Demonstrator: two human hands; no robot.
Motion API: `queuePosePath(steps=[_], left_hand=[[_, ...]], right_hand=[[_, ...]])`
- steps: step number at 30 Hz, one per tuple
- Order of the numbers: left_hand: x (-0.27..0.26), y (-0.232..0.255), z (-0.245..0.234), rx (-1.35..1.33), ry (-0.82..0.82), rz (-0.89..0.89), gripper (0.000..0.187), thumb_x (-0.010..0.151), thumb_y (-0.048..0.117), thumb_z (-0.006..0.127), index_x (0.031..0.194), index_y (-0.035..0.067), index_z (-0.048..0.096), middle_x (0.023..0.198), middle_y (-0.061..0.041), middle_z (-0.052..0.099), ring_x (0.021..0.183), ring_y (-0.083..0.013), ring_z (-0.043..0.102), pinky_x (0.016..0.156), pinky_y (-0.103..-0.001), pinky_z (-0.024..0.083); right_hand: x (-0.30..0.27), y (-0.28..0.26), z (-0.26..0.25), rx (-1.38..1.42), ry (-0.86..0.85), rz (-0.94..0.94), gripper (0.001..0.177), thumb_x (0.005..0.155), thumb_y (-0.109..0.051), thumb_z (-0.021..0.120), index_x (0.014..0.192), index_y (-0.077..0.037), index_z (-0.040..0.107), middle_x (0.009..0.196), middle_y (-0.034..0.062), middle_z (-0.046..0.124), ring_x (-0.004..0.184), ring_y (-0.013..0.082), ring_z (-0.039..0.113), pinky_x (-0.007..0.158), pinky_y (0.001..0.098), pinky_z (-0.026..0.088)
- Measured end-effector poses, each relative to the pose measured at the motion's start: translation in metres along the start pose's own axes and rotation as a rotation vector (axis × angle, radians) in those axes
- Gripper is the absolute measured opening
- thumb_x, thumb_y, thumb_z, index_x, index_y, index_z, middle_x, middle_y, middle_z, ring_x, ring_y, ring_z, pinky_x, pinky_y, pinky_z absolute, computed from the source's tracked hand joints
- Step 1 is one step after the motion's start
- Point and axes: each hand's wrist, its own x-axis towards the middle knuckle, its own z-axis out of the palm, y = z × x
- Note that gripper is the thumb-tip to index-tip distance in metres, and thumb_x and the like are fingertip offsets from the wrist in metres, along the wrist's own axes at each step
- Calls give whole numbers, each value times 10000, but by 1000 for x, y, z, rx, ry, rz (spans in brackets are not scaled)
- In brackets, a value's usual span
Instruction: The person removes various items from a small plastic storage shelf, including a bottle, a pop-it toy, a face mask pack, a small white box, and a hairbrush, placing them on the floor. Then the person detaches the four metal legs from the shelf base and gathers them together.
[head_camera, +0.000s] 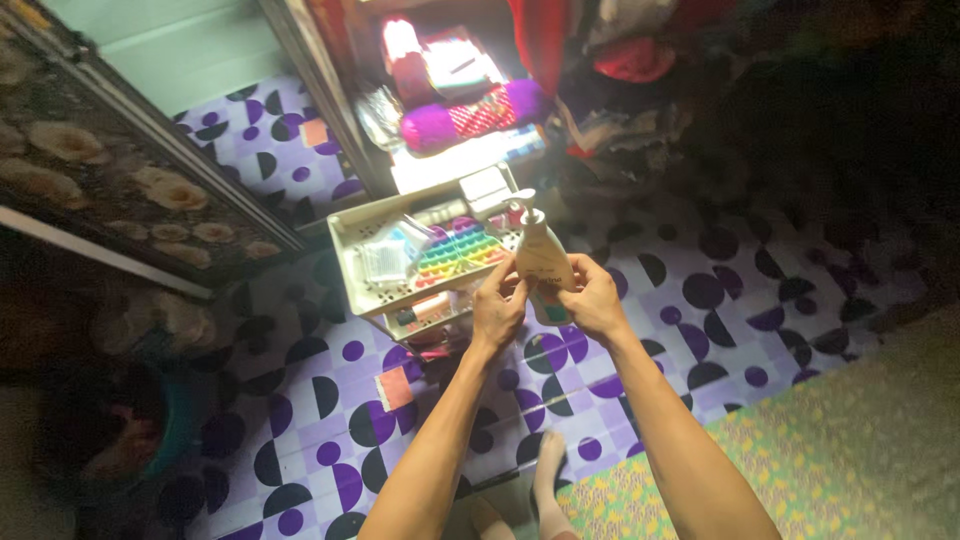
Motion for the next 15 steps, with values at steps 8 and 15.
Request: queuePosePath(steps=[8,15], left_hand=[[-12,-36,46,40,-113,12,450,952,90,678,1396,58,616,1167,-107,757,1079,-203,748,939,-332,595],[-10,-104,98,99,-151,-32,471,945,65,654,1413,54,605,1228,-141,746,1168,-218,714,1009,-330,552]], right_hand=[[-21,47,-42,-108,88,-100,442,798,-164,870,1190,-65,690,1054,52,752,996,160,700,898,349,536],[-14,112,-84,-209,140,-107,449,804,-217,867,1196,-86,692,1049,39,770,996,151,725,902,340,552]])
